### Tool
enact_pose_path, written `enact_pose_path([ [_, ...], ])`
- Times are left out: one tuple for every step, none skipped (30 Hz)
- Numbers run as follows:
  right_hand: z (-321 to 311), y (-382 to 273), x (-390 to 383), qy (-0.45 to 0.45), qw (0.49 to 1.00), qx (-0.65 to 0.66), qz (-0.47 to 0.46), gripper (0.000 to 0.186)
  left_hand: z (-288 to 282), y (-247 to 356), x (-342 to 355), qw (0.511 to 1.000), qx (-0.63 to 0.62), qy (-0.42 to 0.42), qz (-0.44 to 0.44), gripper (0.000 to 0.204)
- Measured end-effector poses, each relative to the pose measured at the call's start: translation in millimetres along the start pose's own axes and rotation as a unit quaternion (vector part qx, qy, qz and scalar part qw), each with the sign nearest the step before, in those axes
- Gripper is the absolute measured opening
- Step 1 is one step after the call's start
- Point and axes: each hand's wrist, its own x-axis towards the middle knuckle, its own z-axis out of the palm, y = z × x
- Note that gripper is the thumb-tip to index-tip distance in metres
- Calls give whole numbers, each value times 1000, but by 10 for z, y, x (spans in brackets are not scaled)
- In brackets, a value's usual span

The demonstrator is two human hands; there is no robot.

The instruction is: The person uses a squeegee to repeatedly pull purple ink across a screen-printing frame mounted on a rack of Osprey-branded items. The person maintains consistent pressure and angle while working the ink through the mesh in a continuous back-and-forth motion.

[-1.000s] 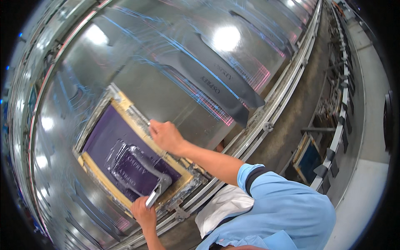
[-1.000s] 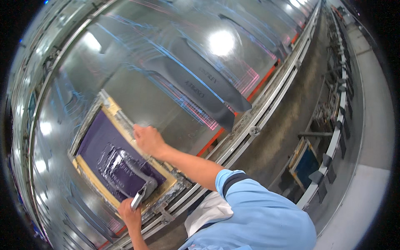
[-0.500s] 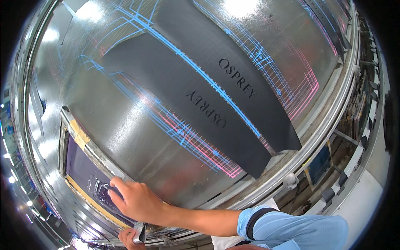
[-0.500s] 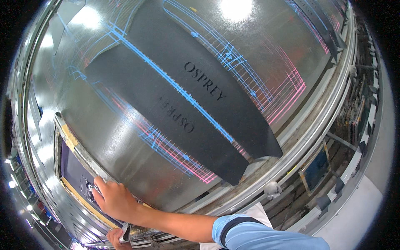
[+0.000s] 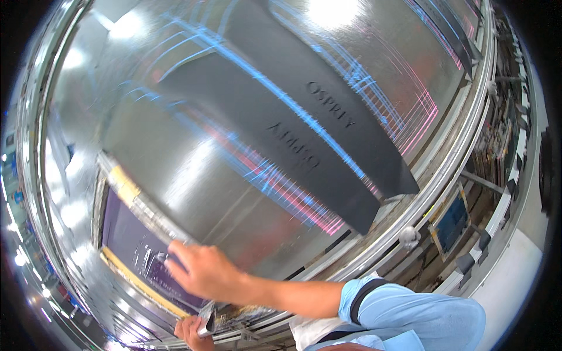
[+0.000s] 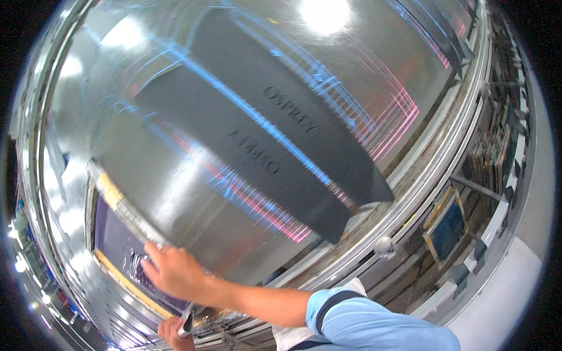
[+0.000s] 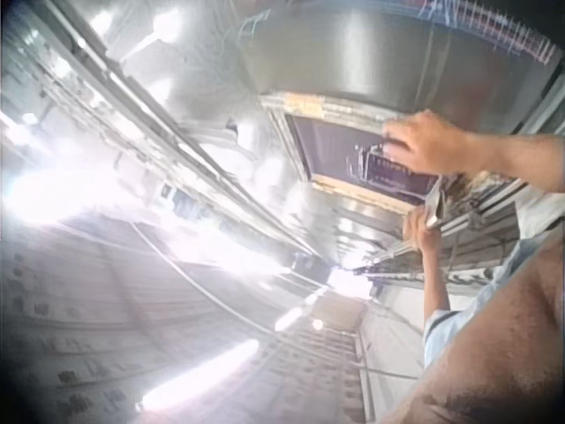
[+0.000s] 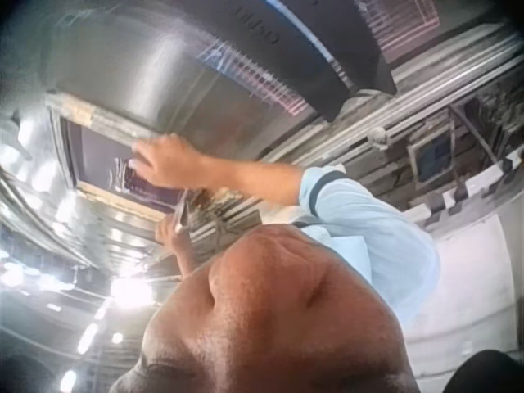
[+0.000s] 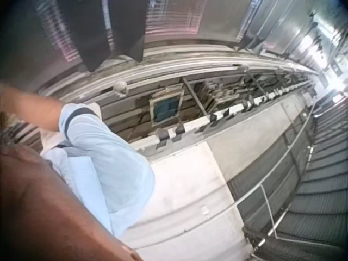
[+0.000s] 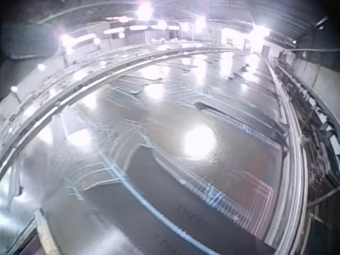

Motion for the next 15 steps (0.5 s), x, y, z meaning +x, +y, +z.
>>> enact_pose_path([
  [32, 39, 9, -7, 999, -39, -4, 25, 84, -58, -199, 1000, -17, 13, -22, 26],
  [-11, 74, 31, 9, 998, -60, -21, 28, 102, -104, -119, 1000, -16, 21, 7, 29],
  [-77, -90, -6, -9, 995, -94, 25, 30, 112, -70, -125, 999, -10, 32, 3, 32],
  [-80, -95, -19, 7, 990, -137, 26, 32, 160, -85, -153, 999, -31, 31, -15, 31],
  [-59, -4, -22, 38, 987, -155, -13, 31, 173, -63, -92, 997, -59, 58, -5, 28],
  [-49, 34, -12, 83, 979, -178, -57, 26, 262, -9, -14, 995, -61, 81, -14, 25],
  [-62, -29, 7, 92, 972, -213, -14, 21, 234, 39, 41, 993, -94, 73, -2, 24],
  [-88, 80, 10, 121, 960, -234, -94, 19, 325, 26, 5, 989, -97, 108, 18, 24],
  [-83, -65, 42, 124, 953, -274, -39, 19, 297, 76, 59, 988, -111, 108, 13, 25],
  [-111, -11, 25, 135, 937, -316, -67, 19, 387, 36, -3, 984, -130, 114, 27, 48],
  [-116, 82, 22, 150, 917, -360, -91, 20, 335, -17, 26, 986, -145, 78, 33, 47],
  [24, -35, -67, 152, 873, -428, -177, 22, 250, -180, 54, 982, -178, 52, 36, 39],
  [96, -102, -117, 150, 819, -490, -257, 24, 244, -322, 104, 970, -230, 63, 40, 28],
  [168, -205, -57, 149, 752, -544, -342, 25, 251, -441, 218, 970, -224, 93, 34, 22],
  [310, -341, 6, 51, 804, -486, -339, 27, 224, -586, 363, 968, -219, 123, 22, 18],
])
